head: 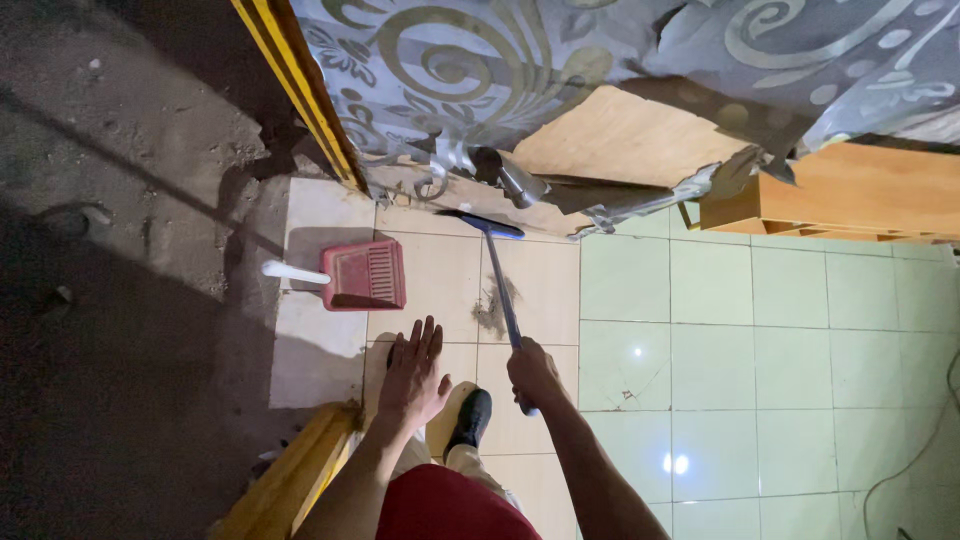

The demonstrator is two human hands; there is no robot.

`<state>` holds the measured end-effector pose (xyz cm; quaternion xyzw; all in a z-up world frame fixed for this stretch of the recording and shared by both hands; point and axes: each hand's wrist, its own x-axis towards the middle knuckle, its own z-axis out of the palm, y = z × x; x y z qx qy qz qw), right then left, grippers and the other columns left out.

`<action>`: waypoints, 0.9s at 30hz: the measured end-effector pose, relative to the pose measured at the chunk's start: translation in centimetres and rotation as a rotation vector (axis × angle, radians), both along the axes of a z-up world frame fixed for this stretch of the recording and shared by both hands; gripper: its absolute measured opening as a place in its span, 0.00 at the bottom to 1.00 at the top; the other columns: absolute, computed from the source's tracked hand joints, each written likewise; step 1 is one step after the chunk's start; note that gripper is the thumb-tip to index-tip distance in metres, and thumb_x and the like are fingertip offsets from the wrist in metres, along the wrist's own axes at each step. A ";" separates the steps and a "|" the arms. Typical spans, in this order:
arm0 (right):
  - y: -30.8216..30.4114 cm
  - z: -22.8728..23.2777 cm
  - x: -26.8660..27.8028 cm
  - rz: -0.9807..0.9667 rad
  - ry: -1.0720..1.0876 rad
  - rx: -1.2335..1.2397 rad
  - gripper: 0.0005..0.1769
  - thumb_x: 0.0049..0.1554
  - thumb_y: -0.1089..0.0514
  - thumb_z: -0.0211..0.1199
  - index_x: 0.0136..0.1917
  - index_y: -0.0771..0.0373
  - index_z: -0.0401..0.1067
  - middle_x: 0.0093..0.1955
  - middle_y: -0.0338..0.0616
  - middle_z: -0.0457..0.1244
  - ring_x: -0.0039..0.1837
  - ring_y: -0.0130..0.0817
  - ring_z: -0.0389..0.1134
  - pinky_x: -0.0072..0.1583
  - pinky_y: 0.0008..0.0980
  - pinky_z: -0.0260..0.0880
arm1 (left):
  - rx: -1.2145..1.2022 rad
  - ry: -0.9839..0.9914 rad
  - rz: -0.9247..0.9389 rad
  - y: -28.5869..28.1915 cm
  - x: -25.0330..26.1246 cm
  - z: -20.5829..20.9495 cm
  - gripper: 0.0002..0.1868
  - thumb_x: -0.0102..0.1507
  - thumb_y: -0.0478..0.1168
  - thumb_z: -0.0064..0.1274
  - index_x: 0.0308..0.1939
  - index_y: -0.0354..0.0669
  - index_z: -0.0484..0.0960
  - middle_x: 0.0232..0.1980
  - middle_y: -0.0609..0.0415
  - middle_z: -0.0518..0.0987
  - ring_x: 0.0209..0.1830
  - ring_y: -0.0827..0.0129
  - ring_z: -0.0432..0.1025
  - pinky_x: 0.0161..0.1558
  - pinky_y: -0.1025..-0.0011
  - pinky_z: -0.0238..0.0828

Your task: The person sweeps dirt on a tiled floor using a broom and a dustpan, eventually gathering the debris into the pan.

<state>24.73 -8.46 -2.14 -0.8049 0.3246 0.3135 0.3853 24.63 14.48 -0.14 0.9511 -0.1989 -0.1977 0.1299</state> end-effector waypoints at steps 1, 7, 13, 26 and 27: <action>0.4 -1.3 1.0 0.078 -0.070 -0.039 0.17 0.60 0.59 0.53 0.60 0.68 0.70 0.34 0.56 0.68 0.31 0.42 0.71 0.32 0.40 0.70 | -0.004 0.009 0.004 -0.1 -0.1 -0.2 0.45 0.63 0.51 0.51 0.76 0.31 0.49 0.81 0.39 0.45 0.82 0.51 0.41 0.77 0.50 0.39; 2.6 -2.3 -0.6 0.126 0.083 -0.047 0.23 0.57 0.64 0.49 0.66 0.69 0.63 0.41 0.62 0.70 0.34 0.48 0.74 0.35 0.43 0.76 | -0.016 0.003 -0.011 -0.5 -1.7 -1.1 0.45 0.64 0.52 0.50 0.76 0.31 0.48 0.82 0.38 0.45 0.82 0.50 0.42 0.77 0.51 0.40; 1.7 0.1 -7.4 0.214 -0.012 -0.085 0.18 0.58 0.63 0.50 0.61 0.64 0.68 0.41 0.61 0.71 0.37 0.49 0.74 0.40 0.46 0.76 | 0.016 -0.010 -0.056 -1.6 -1.1 -0.6 0.45 0.65 0.54 0.48 0.76 0.31 0.46 0.81 0.37 0.44 0.81 0.48 0.40 0.76 0.49 0.38; -4.3 -5.0 -1.5 0.167 -0.001 -0.112 0.18 0.59 0.62 0.51 0.62 0.69 0.64 0.40 0.64 0.71 0.37 0.50 0.75 0.39 0.45 0.78 | -0.008 -0.117 -0.139 -1.7 1.0 -1.1 0.45 0.62 0.51 0.51 0.75 0.28 0.52 0.80 0.34 0.49 0.81 0.49 0.46 0.78 0.50 0.40; -4.0 -5.8 -2.5 0.177 0.005 -0.105 0.19 0.59 0.62 0.51 0.62 0.69 0.63 0.40 0.65 0.71 0.36 0.50 0.75 0.39 0.44 0.77 | 0.012 -0.095 -0.143 -1.8 1.0 -0.9 0.45 0.62 0.51 0.50 0.75 0.28 0.51 0.81 0.34 0.48 0.82 0.49 0.45 0.78 0.50 0.39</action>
